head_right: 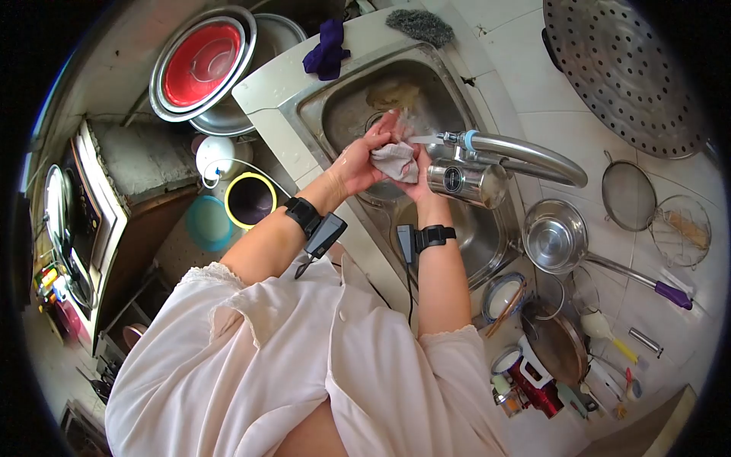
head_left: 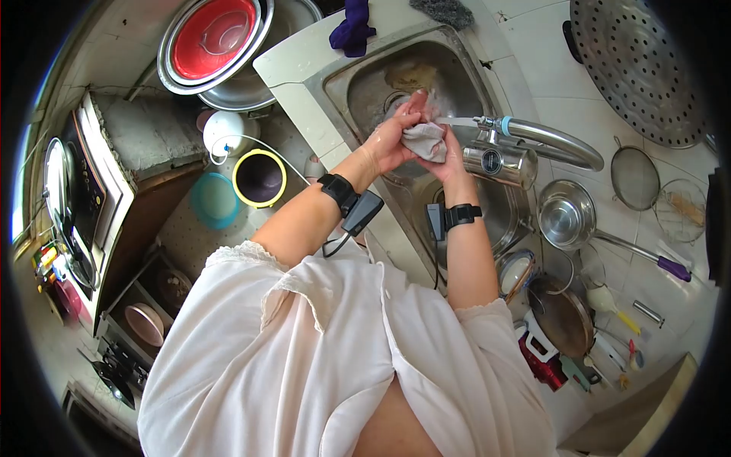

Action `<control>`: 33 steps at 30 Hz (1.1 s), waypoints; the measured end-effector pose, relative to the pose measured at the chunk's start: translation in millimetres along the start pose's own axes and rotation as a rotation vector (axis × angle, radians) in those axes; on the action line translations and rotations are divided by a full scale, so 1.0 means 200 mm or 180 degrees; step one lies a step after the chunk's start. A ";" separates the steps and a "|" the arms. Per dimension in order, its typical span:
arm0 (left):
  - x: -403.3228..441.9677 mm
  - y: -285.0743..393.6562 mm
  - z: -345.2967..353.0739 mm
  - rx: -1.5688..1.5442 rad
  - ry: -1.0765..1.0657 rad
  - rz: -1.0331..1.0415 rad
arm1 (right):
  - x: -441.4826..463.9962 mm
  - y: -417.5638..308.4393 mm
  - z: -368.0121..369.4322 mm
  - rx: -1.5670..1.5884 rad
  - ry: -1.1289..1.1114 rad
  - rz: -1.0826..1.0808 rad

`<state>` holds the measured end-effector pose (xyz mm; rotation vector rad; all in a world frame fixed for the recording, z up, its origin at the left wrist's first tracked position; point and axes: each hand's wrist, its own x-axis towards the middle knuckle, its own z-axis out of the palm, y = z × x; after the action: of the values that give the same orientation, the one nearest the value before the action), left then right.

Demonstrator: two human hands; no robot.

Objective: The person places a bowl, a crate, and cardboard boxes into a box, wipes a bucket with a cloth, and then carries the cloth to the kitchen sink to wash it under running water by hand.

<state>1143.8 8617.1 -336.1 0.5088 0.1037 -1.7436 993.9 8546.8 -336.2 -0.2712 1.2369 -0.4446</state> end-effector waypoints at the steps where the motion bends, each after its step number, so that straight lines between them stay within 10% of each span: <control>1: 0.01 0.01 -0.01 0.0006 0.0014 0.0002 | 0.16 0.01 -0.09 0.0297 -0.0398 -0.0373; 5: 0.00 0.09 -0.07 0.0514 0.0629 0.0489 | 0.24 -0.11 -0.30 -0.0656 -0.0719 -0.2190; 12: 0.10 0.04 -0.09 0.0030 0.0810 0.0646 | -0.08 -0.18 -0.25 -0.0561 0.0000 -0.3066; 15: 0.15 0.04 0.05 0.0640 0.0652 0.0728 | -0.08 -0.15 -0.34 -0.0450 0.0090 -0.3042; 19: 0.17 0.02 0.19 0.1912 0.0196 0.0470 | 0.08 -0.08 -0.41 -0.3238 -0.0388 -0.1653; 24: -0.03 -0.12 0.15 0.3331 -0.0460 0.0676 | 0.17 0.00 -0.21 0.0312 -0.0928 -0.0515; 30: -0.17 0.11 0.03 0.2082 0.0088 -0.0612 | 0.00 -0.02 0.16 0.0175 -0.0115 -0.0472; 33: -0.14 0.08 -0.15 0.1884 0.0552 0.0010 | 0.06 -0.06 0.10 0.0238 -0.1150 -0.0659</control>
<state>1171.1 8649.3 -348.2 1.0891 -0.3009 -1.7134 1014.2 8529.9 -334.9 -0.3991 0.8406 -0.5907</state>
